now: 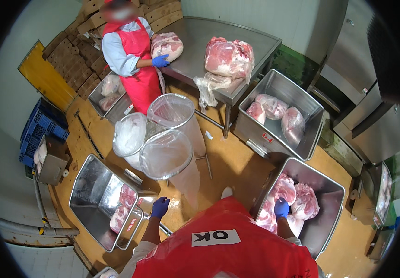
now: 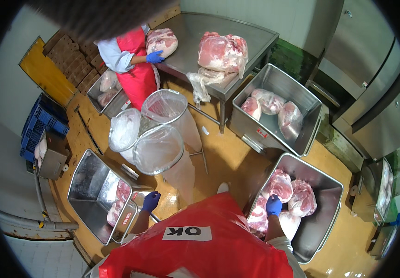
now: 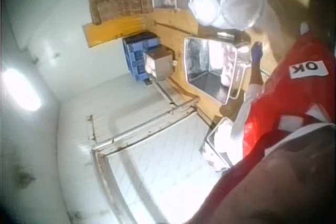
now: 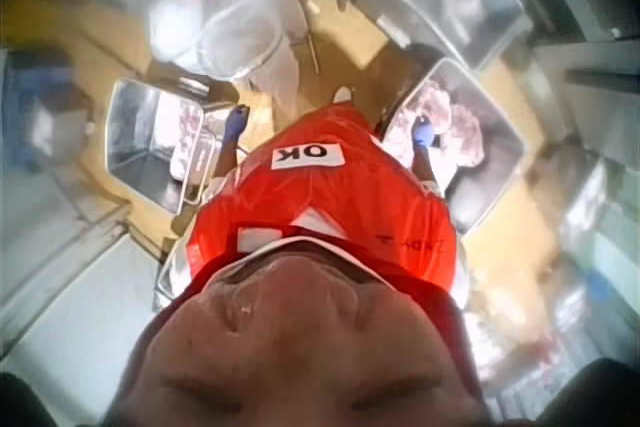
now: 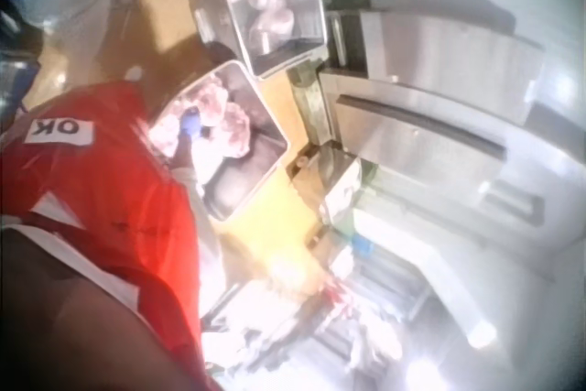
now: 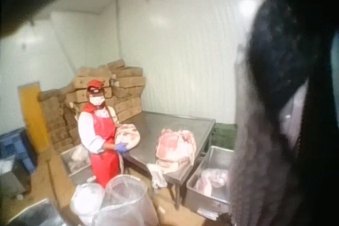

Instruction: The person cuts a large piece of raw meat on a stainless steel table using a knife, separating portions and placing them into a metal tray. Another worker in the background also handles meat and packaging.

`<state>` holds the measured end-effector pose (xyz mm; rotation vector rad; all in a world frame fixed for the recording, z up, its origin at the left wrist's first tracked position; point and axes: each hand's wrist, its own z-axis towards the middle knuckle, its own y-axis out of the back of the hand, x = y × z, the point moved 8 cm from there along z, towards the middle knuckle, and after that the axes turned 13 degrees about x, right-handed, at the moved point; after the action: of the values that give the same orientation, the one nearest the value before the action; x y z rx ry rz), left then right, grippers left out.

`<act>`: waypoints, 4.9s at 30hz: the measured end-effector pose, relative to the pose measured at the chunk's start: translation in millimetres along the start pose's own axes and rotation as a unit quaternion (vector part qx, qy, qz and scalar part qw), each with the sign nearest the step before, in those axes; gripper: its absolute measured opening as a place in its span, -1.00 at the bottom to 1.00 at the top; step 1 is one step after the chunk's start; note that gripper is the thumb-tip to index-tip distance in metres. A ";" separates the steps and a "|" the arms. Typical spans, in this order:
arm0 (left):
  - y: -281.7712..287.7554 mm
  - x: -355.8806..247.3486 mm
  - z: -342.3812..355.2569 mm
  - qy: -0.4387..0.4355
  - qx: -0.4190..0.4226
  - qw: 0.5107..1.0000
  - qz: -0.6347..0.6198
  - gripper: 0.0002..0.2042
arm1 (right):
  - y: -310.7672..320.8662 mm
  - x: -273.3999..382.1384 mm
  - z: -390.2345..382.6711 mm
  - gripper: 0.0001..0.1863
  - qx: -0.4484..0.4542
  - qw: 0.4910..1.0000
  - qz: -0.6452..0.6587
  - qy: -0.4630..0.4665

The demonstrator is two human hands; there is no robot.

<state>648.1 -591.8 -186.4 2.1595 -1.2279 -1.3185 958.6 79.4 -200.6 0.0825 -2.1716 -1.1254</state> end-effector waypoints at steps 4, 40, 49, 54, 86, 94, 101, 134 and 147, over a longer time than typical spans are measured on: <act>32.8 -79.2 49.5 -0.033 -0.113 0.993 0.008 -0.59 | 21.4 26.3 67.2 -0.68 -0.145 0.983 -0.002 0.116; 75.7 -738.7 434.8 -0.530 -0.040 0.836 0.134 -0.34 | 87.5 706.0 477.7 -0.31 0.025 0.898 -0.128 0.421; 19.4 -728.4 464.0 -0.459 0.100 0.871 0.142 -0.36 | 45.1 659.0 487.5 -0.93 0.042 0.872 -0.112 0.475; -13.4 -712.7 488.0 -0.379 0.147 0.892 0.197 -0.45 | 15.0 626.0 502.4 -0.75 0.177 0.880 -0.053 0.438; -14.5 -838.8 484.8 -0.171 0.267 0.933 -0.172 -0.56 | 71.8 665.4 507.0 -0.83 0.120 0.850 0.171 0.484; -20.8 -835.5 511.6 -0.206 0.198 0.913 -0.292 -0.74 | 110.1 632.4 506.7 -0.64 0.184 0.843 0.090 0.498; -2.3 -851.6 482.5 -0.239 0.148 0.943 -0.179 -0.75 | 120.8 598.4 610.9 -0.50 0.106 0.915 0.267 0.284; 9.7 -832.0 486.4 -0.297 0.141 0.941 -0.079 -0.78 | 74.1 608.7 686.0 -0.71 0.116 0.957 0.167 0.205; 34.8 -816.8 465.5 -0.261 0.124 0.957 -0.026 -0.77 | 92.2 591.0 636.4 -0.71 0.129 0.944 0.174 0.247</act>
<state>74.5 114.8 51.7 2.0784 -1.6121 -1.9332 149.1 377.3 -63.8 0.0817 -1.7740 -0.5421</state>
